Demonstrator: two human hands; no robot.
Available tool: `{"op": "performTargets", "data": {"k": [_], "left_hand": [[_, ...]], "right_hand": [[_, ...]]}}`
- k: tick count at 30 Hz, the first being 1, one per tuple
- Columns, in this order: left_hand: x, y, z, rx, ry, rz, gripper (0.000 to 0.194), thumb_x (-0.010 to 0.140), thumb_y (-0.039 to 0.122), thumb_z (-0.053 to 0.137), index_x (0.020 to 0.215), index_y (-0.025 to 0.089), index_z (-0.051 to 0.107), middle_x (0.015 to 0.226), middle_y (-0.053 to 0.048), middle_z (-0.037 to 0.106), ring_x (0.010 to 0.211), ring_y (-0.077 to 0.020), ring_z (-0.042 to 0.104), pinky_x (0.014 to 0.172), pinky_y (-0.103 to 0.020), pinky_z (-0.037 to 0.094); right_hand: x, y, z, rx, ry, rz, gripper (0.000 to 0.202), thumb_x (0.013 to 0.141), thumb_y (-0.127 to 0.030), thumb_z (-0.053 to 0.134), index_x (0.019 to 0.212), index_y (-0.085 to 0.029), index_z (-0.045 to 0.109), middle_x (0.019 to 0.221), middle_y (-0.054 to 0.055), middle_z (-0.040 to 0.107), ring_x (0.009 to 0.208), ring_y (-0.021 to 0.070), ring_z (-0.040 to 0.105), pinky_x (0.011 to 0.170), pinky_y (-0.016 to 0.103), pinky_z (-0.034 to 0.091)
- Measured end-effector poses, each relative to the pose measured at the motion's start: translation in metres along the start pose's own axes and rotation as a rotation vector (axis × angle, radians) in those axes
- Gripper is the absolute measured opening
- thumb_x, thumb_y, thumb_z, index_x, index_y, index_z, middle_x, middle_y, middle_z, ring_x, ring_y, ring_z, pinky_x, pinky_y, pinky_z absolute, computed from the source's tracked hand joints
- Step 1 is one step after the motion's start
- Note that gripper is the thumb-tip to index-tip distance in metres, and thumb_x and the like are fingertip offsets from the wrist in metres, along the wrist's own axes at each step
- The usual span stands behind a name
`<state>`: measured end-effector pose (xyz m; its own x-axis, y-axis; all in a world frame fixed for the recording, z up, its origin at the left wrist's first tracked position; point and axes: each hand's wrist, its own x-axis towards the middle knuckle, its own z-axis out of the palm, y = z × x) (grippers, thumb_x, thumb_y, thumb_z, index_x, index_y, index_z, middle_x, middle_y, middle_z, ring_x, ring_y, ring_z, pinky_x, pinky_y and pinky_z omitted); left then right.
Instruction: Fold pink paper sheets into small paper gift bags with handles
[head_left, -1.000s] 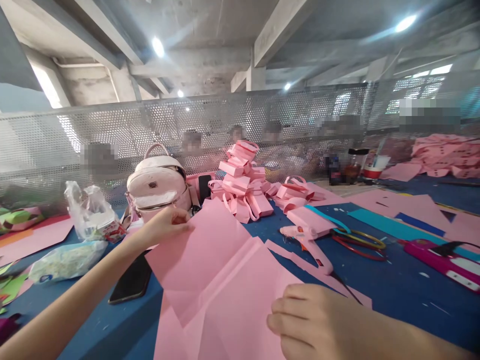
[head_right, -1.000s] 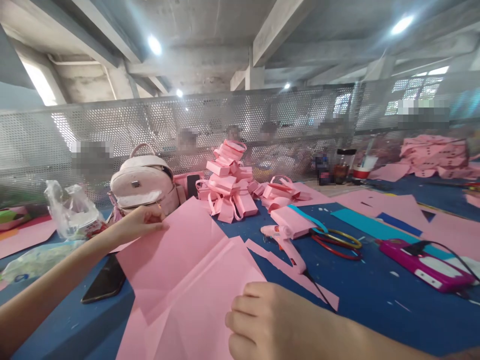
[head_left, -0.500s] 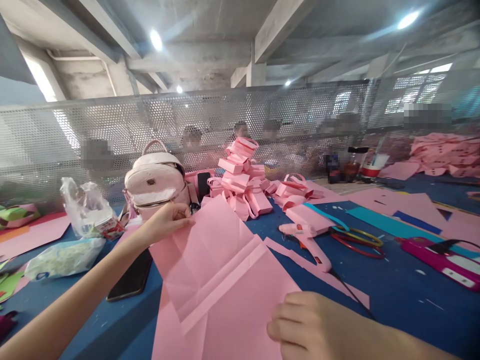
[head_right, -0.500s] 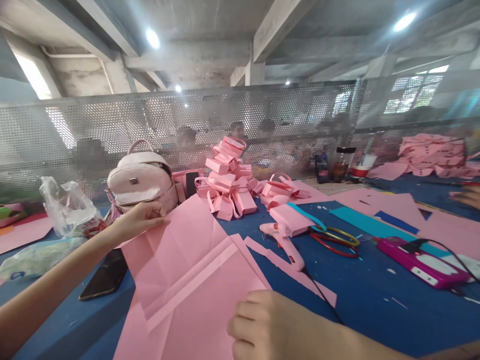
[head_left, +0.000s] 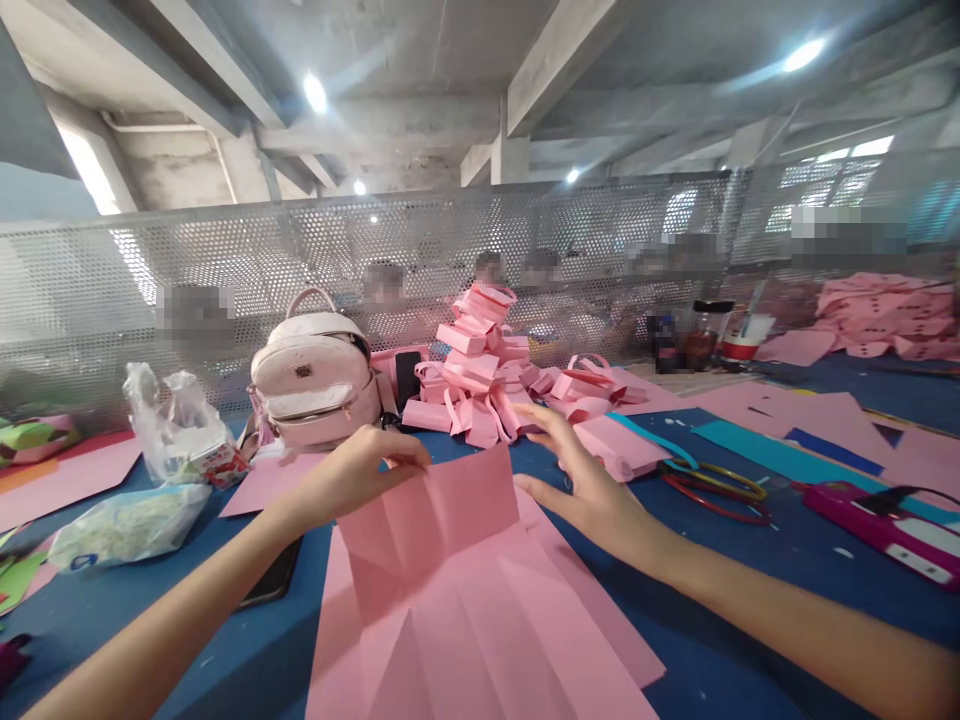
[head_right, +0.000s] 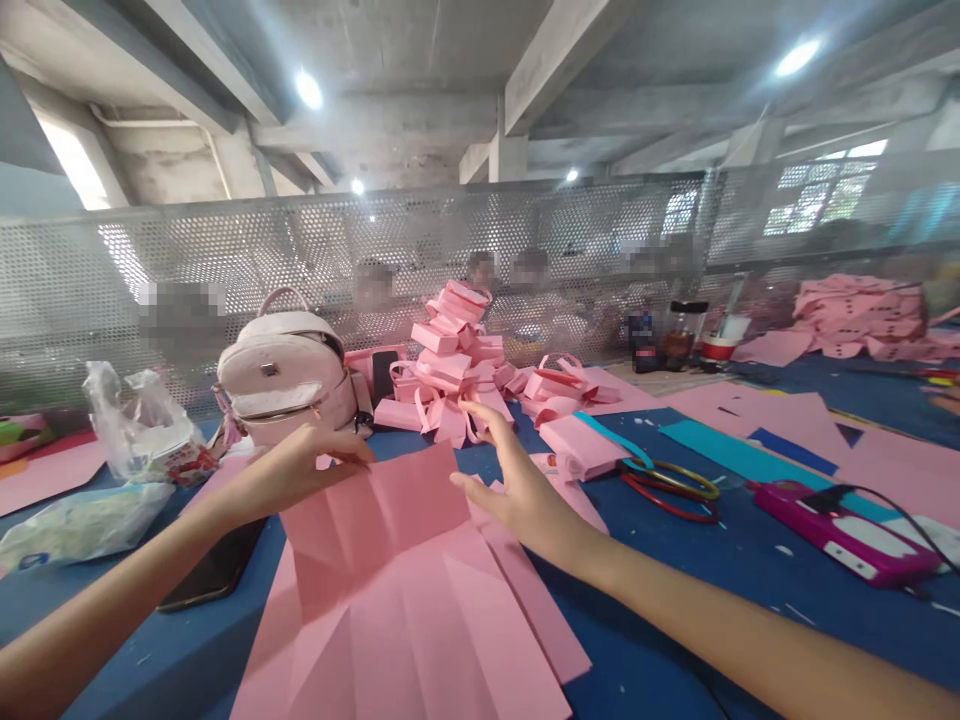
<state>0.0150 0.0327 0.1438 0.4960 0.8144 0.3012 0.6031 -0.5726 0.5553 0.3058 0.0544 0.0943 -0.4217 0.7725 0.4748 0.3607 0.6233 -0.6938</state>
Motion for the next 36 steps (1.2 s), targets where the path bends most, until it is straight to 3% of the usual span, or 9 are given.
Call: {"op": "performTargets", "data": {"k": [4,7,10,15,18,21,25,31,36], "left_hand": [[-0.002,-0.005,0.005,0.038,0.101,0.002,0.022,0.086,0.014,0.054,0.090,0.023,0.074,0.092,0.000,0.076,0.083,-0.0168,0.068,0.072,-0.021,0.047],[-0.005,-0.015,0.007,0.039,0.186,-0.002,0.024,0.086,0.015,0.054,0.095,0.024,0.074,0.098,-0.001,0.077,0.089,-0.0186,0.069,0.075,-0.023,0.049],[-0.010,-0.026,0.005,0.031,0.288,-0.010,0.025,0.086,0.018,0.057,0.103,0.026,0.074,0.099,-0.002,0.077,0.089,-0.0208,0.070,0.078,-0.027,0.051],[-0.023,-0.049,0.011,-0.039,0.604,-0.038,0.042,0.083,0.024,0.068,0.125,0.028,0.061,0.131,-0.005,0.063,0.128,-0.0264,0.052,0.109,-0.041,0.038],[-0.030,-0.067,0.032,-0.254,0.763,-0.125,0.065,0.078,0.031,0.074,0.137,0.029,0.045,0.141,-0.008,0.052,0.129,-0.0264,0.051,0.109,-0.043,0.040],[-0.035,-0.075,0.060,-0.471,0.703,-0.263,0.054,0.079,0.042,0.073,0.126,0.024,0.052,0.124,-0.010,0.062,0.111,-0.0259,0.063,0.091,-0.038,0.052],[-0.040,-0.066,0.085,-0.699,0.581,-0.441,0.029,0.083,0.045,0.070,0.092,0.018,0.064,0.090,-0.005,0.069,0.081,-0.0194,0.066,0.071,-0.028,0.052],[-0.043,-0.071,0.088,-0.852,0.599,-0.507,0.040,0.075,0.048,0.079,0.069,0.017,0.055,0.056,0.008,0.042,0.050,-0.0063,0.034,0.049,-0.017,0.028],[-0.047,-0.080,0.088,-0.892,0.572,-0.510,0.040,0.075,0.045,0.081,0.064,0.016,0.055,0.053,0.007,0.046,0.050,-0.0057,0.036,0.051,-0.018,0.028]], "right_hand": [[0.002,0.030,0.024,0.361,-0.112,0.219,0.065,0.082,-0.049,0.070,0.137,-0.027,0.042,0.141,0.013,0.053,0.130,0.0275,0.053,0.108,0.047,0.041],[0.002,0.036,0.039,0.500,-0.195,0.314,0.038,0.080,-0.050,0.071,0.104,-0.021,0.064,0.106,0.009,0.071,0.101,0.0258,0.067,0.095,0.042,0.050],[0.005,0.035,0.048,0.536,-0.221,0.303,0.034,0.081,-0.053,0.069,0.082,-0.019,0.068,0.086,0.005,0.073,0.087,0.0245,0.069,0.089,0.041,0.051],[0.011,0.040,0.052,0.546,-0.129,0.302,0.040,0.080,-0.055,0.069,0.095,-0.019,0.072,0.097,0.007,0.075,0.094,0.0265,0.068,0.091,0.040,0.050],[0.007,0.047,0.049,0.517,-0.033,0.341,0.040,0.083,-0.055,0.066,0.101,-0.020,0.072,0.103,0.008,0.075,0.101,0.0292,0.066,0.093,0.042,0.049],[0.002,0.051,0.047,0.483,0.025,0.383,0.040,0.084,-0.055,0.066,0.105,-0.021,0.071,0.108,0.008,0.074,0.107,0.0321,0.064,0.097,0.043,0.047],[0.000,0.051,0.047,0.493,0.033,0.424,0.043,0.084,-0.055,0.066,0.111,-0.022,0.070,0.109,0.008,0.075,0.109,0.0340,0.064,0.098,0.045,0.048],[0.000,0.051,0.050,0.535,0.007,0.450,0.045,0.085,-0.054,0.065,0.113,-0.019,0.069,0.112,0.009,0.073,0.112,0.0345,0.063,0.096,0.045,0.048],[-0.003,0.055,0.050,0.503,0.049,0.459,0.042,0.086,-0.053,0.065,0.111,-0.020,0.071,0.111,0.007,0.073,0.116,0.0347,0.059,0.099,0.043,0.045]]}}
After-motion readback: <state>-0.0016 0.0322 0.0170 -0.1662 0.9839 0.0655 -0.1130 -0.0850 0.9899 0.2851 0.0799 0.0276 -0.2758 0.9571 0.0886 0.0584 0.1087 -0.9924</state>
